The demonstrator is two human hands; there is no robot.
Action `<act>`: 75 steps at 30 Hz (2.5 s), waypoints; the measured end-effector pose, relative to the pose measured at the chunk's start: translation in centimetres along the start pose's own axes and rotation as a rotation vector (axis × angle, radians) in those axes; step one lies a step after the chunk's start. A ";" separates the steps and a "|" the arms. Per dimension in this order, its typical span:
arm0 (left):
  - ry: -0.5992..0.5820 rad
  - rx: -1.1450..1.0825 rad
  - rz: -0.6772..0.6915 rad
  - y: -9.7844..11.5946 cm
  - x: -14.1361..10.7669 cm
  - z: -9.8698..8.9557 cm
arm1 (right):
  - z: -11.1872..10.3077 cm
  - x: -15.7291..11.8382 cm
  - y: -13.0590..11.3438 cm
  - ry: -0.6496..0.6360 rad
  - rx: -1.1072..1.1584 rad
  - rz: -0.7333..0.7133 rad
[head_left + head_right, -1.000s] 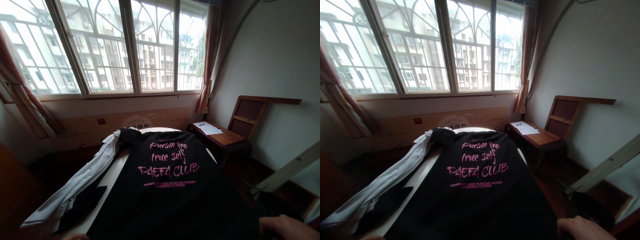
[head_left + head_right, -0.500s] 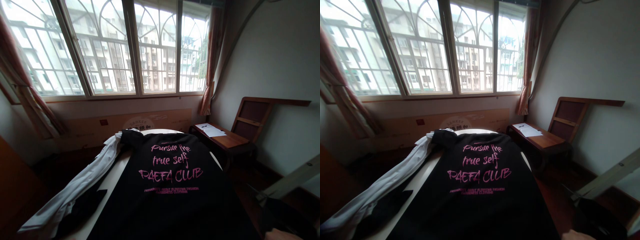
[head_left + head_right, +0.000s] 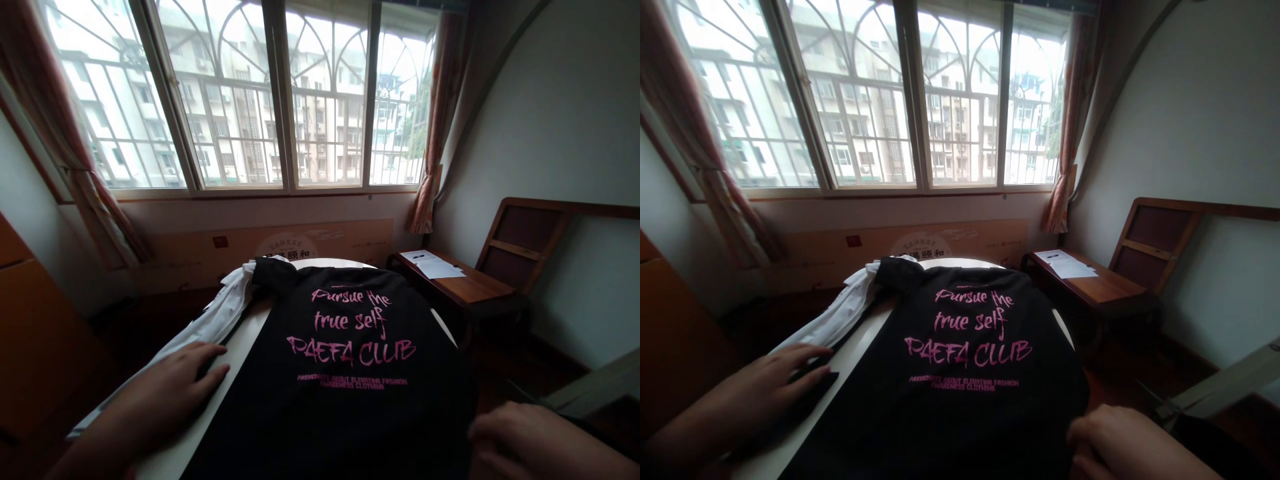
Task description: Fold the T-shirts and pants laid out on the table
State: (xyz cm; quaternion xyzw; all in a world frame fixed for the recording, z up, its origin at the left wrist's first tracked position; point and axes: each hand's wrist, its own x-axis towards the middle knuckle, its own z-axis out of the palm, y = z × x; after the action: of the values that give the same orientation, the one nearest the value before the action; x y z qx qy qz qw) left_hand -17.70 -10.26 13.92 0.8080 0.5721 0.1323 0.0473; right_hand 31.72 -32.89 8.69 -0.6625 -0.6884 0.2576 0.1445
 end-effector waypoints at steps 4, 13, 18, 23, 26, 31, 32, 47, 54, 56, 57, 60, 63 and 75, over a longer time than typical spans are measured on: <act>-0.170 0.059 -0.015 3.9 7.3 -2.3 | -2.9 5.4 -5.1 -0.008 0.168 -0.267; -0.023 0.083 -0.082 0.6 21.4 0.8 | 0.2 25.0 -9.4 -0.164 1.111 -0.272; 0.168 0.094 -0.095 -0.9 26.2 1.3 | 2.4 34.0 -13.0 -0.006 1.564 0.032; 0.186 0.061 -0.100 -2.5 29.9 2.3 | 3.4 41.3 -15.7 0.193 1.754 0.242; 0.117 -0.010 -0.189 -4.2 31.7 4.0 | 4.1 45.0 -16.8 0.253 1.801 0.274; -0.085 -0.220 -0.418 -6.9 34.1 7.1 | 5.3 49.7 -17.6 0.300 1.854 0.348; -0.106 -0.251 -0.451 -7.2 34.5 7.4 | 5.7 50.4 -17.6 0.302 1.863 0.363; 0.149 -0.056 -0.341 -6.2 38.2 6.4 | 10.4 53.8 -15.6 0.280 1.779 0.234; 0.338 -0.032 -0.206 -4.5 37.7 6.2 | 10.9 54.4 -15.6 0.326 1.384 0.028; 0.345 -0.012 -0.197 -4.7 37.4 6.0 | 10.8 53.9 -15.5 0.404 0.993 -0.108; 0.344 0.002 -0.204 -4.9 37.2 5.9 | 10.7 53.6 -15.4 0.439 0.760 -0.152; 0.318 0.053 -0.262 -5.5 36.6 5.9 | 10.7 52.6 -15.5 0.415 0.219 -0.125; 0.266 0.107 -0.331 -5.8 36.1 6.1 | 10.9 52.0 -15.7 0.271 0.000 -0.064; 0.027 0.351 0.217 1.1 34.5 10.9 | 10.3 51.9 -16.0 0.285 -0.050 -0.037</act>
State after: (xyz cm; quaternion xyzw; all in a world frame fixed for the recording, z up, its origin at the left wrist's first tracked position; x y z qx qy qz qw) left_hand -3.06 22.53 9.24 0.8590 0.4965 0.0456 -0.1167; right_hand 8.64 16.77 1.54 -0.6829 -0.6793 0.1408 0.2290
